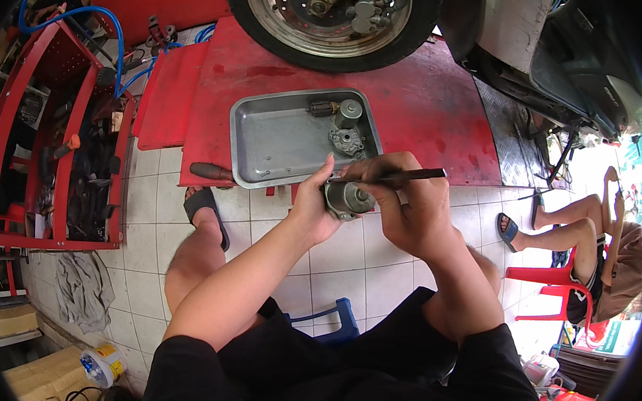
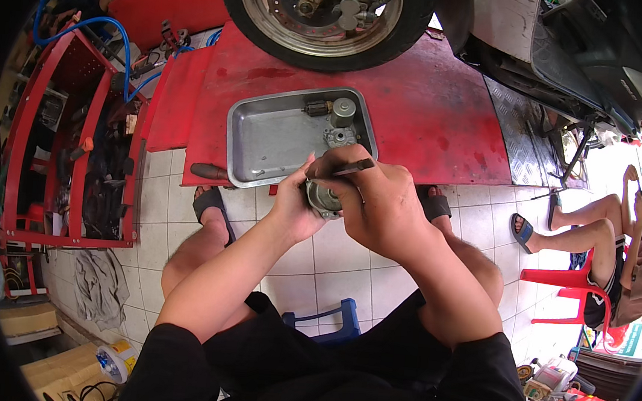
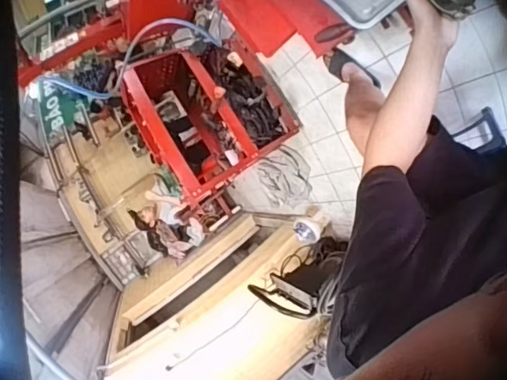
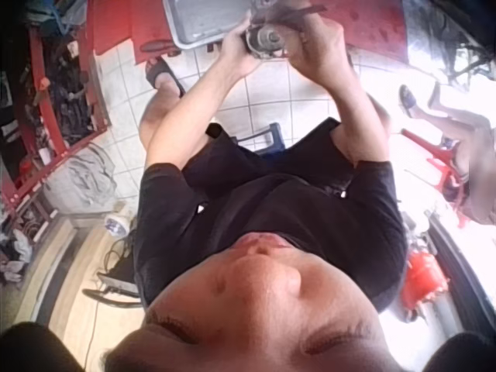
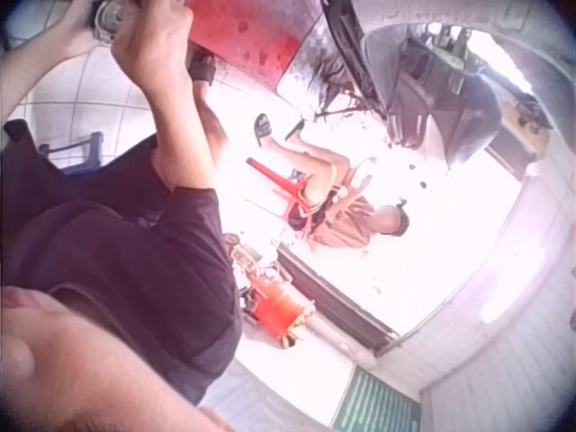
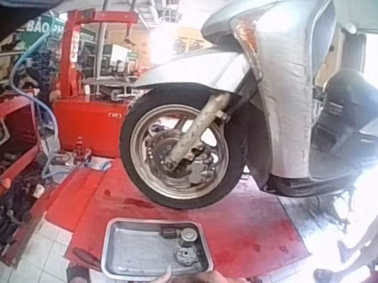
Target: The person uses a screwdriver to disassemble a cylindrical mechanical component, likely a starter motor, held in their left hand. They remove internal parts and place them into a metal tray on a red workbench. The person continues to manipulate the component and its parts with the tool throughout the clip.
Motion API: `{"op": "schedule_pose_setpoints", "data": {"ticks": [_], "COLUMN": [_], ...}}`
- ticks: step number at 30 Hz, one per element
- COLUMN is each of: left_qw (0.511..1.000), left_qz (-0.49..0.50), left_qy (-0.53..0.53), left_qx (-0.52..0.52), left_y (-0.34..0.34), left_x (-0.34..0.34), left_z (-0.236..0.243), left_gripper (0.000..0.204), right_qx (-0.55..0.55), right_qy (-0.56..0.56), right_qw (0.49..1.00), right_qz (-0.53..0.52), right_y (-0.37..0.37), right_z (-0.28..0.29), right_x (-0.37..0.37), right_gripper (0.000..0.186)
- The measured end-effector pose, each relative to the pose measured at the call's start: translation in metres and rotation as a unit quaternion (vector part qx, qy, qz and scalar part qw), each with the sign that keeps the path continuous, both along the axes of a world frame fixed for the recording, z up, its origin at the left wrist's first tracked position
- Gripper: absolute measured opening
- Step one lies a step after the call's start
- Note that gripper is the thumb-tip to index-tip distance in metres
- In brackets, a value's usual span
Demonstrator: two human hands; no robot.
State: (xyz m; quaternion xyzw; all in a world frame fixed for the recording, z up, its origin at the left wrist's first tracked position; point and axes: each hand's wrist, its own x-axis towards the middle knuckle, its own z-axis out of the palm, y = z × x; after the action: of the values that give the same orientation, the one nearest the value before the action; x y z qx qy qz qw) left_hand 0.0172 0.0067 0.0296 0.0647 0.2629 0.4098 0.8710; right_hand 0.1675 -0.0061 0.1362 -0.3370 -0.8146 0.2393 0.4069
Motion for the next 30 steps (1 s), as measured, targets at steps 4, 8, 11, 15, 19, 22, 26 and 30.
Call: {"op": "schedule_pose_setpoints", "data": {"ticks": [4,8,11,15,19,22,26,30], "left_qw": [1.000,0.999,0.999,0.999,0.999,0.999,1.000,1.000], "left_qz": [0.003,0.019,0.032,0.019,0.011,0.012,0.010,0.004], "left_qy": [0.015,0.022,0.015,0.026,0.023,0.028,0.014,-0.003], "left_qx": [-0.005,-0.018,-0.014,-0.030,-0.019,-0.030,-0.016,-0.002], "left_y": [-0.001,-0.002,0.000,0.000,-0.003,-0.002,-0.002,-0.002], "left_x": [0.001,0.003,0.003,0.002,0.001,0.004,0.000,-0.002], "left_z": [-0.004,-0.006,-0.009,-0.008,-0.009,-0.005,-0.010,-0.017], "left_gripper": [0.055,0.053,0.051,0.049,0.048,0.051,0.054,0.056], "right_qx": [0.008,0.038,0.003,0.000,-0.037,-0.052,-0.046,0.001], "right_qy": [-0.043,0.003,0.078,-0.011,0.011,0.151,0.043,-0.047], "right_qw": [0.998,0.998,0.996,0.999,0.996,0.986,0.997,0.995], "right_qz": [-0.041,-0.052,-0.039,-0.041,-0.080,-0.057,-0.050,-0.084], "right_y": [0.000,0.010,0.005,0.007,0.007,0.005,0.005,0.009], "right_z": [0.004,-0.005,-0.001,-0.011,-0.005,-0.004,-0.005,-0.001], "right_x": [0.000,-0.004,-0.011,0.007,-0.003,-0.015,0.006,0.004], "right_gripper": [0.019,0.027,0.029,0.028,0.023,0.013,0.023,0.030]}}
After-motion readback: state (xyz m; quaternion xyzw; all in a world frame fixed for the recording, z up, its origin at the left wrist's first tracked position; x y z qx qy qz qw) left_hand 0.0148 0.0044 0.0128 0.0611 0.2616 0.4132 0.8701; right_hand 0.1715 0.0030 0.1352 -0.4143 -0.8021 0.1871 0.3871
